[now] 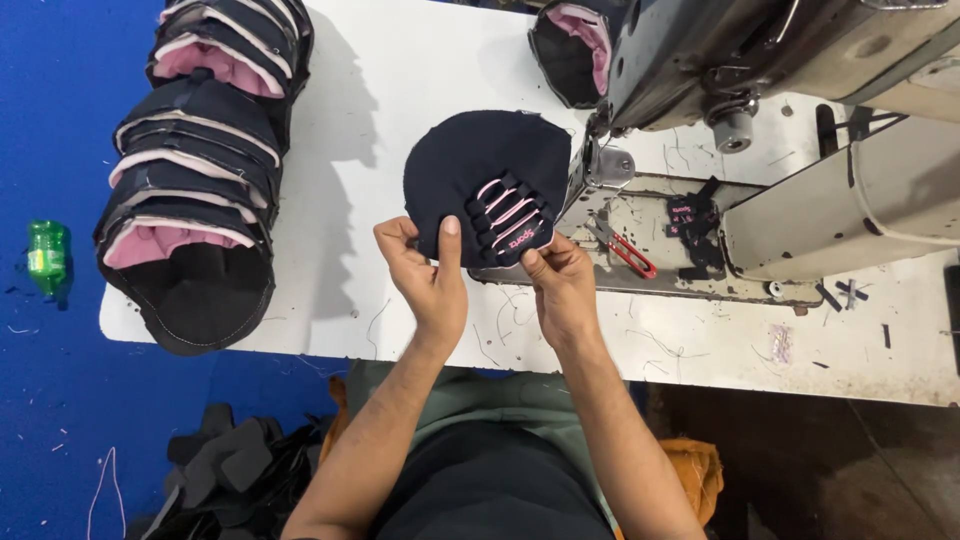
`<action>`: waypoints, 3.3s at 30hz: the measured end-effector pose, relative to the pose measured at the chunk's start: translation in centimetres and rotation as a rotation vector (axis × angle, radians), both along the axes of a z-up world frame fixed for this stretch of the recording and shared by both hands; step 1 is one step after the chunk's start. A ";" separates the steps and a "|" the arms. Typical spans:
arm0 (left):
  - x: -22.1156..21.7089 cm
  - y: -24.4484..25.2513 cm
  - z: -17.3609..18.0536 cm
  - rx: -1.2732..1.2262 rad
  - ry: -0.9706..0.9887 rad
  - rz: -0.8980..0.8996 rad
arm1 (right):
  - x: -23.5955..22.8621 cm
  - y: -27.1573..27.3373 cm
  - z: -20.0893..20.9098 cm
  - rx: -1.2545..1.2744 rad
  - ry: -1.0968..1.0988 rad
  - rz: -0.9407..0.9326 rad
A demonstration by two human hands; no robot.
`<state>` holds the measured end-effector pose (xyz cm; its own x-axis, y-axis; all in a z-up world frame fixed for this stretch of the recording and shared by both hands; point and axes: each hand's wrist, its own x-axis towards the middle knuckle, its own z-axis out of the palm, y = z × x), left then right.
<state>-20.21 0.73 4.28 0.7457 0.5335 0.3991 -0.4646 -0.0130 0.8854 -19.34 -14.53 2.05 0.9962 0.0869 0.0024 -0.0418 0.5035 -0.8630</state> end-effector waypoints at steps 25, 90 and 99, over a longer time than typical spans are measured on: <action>14.8 -1.3 -4.6 0.205 0.182 0.080 | -1.1 1.0 -4.6 -0.846 -0.080 -0.066; -3.7 4.5 -0.3 -0.383 0.515 -0.856 | -7.1 -1.7 9.0 -1.197 -0.496 -0.118; -5.5 1.7 5.1 0.228 0.466 -0.482 | -7.5 -1.3 5.4 -1.232 -0.473 -0.374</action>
